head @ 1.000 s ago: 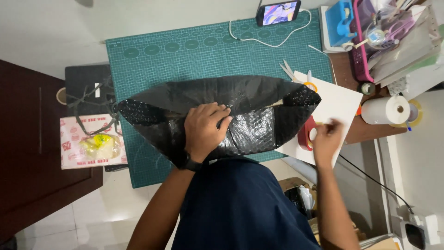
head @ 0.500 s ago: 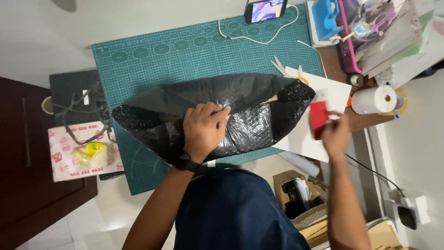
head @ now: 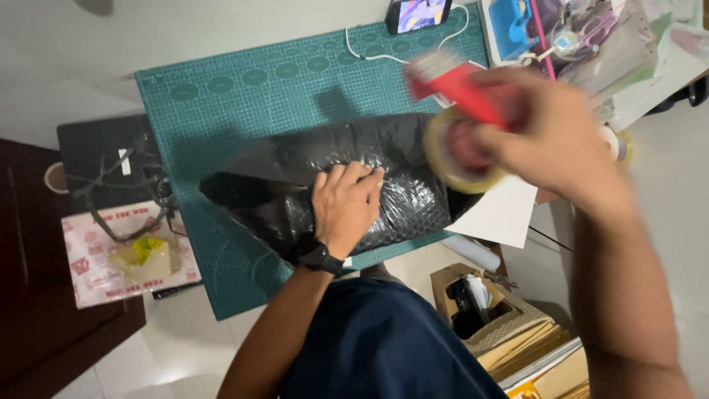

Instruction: The person wraps a box in black bubble wrap, tapes it shut using a dispenser, and applies a handwritten label.

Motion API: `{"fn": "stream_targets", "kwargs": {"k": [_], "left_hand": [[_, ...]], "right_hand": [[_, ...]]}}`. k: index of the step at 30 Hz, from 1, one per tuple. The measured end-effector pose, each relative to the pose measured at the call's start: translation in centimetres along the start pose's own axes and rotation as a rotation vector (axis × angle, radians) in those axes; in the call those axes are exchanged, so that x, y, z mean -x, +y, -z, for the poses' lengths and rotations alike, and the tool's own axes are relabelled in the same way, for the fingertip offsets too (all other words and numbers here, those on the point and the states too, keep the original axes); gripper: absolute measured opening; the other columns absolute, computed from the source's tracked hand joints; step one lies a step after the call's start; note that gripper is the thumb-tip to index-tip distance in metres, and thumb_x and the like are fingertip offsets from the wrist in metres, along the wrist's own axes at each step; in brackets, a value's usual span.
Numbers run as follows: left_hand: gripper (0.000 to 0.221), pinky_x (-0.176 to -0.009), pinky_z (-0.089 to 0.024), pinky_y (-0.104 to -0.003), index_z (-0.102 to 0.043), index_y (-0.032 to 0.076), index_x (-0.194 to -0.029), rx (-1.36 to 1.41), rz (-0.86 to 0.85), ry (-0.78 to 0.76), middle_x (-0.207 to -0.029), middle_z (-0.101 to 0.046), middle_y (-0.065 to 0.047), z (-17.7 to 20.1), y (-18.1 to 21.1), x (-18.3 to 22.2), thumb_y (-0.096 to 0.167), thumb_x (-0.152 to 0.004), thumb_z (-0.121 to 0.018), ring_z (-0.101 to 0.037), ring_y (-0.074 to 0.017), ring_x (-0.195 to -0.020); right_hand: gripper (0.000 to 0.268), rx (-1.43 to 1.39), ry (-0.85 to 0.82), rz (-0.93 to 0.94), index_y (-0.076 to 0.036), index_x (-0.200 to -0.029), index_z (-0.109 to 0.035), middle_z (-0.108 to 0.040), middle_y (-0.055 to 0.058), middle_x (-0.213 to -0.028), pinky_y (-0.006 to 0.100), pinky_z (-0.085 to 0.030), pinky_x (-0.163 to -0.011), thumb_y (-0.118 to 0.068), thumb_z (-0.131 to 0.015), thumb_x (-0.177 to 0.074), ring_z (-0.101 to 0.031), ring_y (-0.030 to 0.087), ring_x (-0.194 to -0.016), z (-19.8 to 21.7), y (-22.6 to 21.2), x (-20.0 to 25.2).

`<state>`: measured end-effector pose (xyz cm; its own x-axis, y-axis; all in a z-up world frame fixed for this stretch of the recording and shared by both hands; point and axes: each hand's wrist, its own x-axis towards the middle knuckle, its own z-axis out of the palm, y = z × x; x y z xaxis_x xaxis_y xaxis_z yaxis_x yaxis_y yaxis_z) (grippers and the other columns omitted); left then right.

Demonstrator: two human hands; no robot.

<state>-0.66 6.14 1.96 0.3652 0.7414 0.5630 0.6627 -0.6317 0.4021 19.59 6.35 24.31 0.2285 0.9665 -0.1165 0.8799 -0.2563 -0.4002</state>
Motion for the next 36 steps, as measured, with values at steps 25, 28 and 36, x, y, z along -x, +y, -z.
{"fn": "stream_targets", "kwargs": {"k": [25, 28, 36], "left_hand": [[0.008, -0.067, -0.042, -0.035, -0.078, 0.024, -0.090, 0.077, 0.073, -0.006, -0.087, -0.063, 0.003, -0.3, 0.1, 0.5, 0.020, -0.086, -0.071, -0.062, -0.0211, -0.082], [0.010, -0.066, -0.042, -0.035, -0.080, 0.025, -0.094, 0.056, 0.063, -0.007, -0.086, -0.064, 0.004, -0.3, 0.1, 0.4, 0.022, -0.089, -0.071, -0.064, -0.0204, -0.082], [0.009, -0.060, -0.046, -0.038, -0.080, 0.025, -0.097, 0.043, -0.017, 0.009, -0.083, -0.063, 0.004, -1.4, -0.7, 0.8, 0.022, -0.088, -0.077, -0.065, -0.0239, -0.078]], "right_hand": [[0.057, 0.156, -0.380, -0.389, -0.019, -0.130, -0.070, -0.076, 0.026, -0.100, 0.061, -0.056, -0.089, -0.041, -0.069, -0.077, -0.072, 0.048, -0.104, -7.9, -2.9, 7.2], [0.068, 0.200, -0.396, -0.427, -0.032, -0.142, -0.061, -0.074, 0.022, -0.107, 0.059, -0.058, -0.090, -0.047, -0.067, -0.076, -0.072, 0.045, -0.104, -10.1, 0.2, 12.3], [0.072, 0.261, -0.505, -0.589, -0.049, -0.144, -0.054, -0.069, 0.011, -0.113, 0.048, -0.064, -0.087, -0.057, -0.068, -0.074, -0.076, 0.037, -0.101, -13.5, 3.7, 21.1]]}}
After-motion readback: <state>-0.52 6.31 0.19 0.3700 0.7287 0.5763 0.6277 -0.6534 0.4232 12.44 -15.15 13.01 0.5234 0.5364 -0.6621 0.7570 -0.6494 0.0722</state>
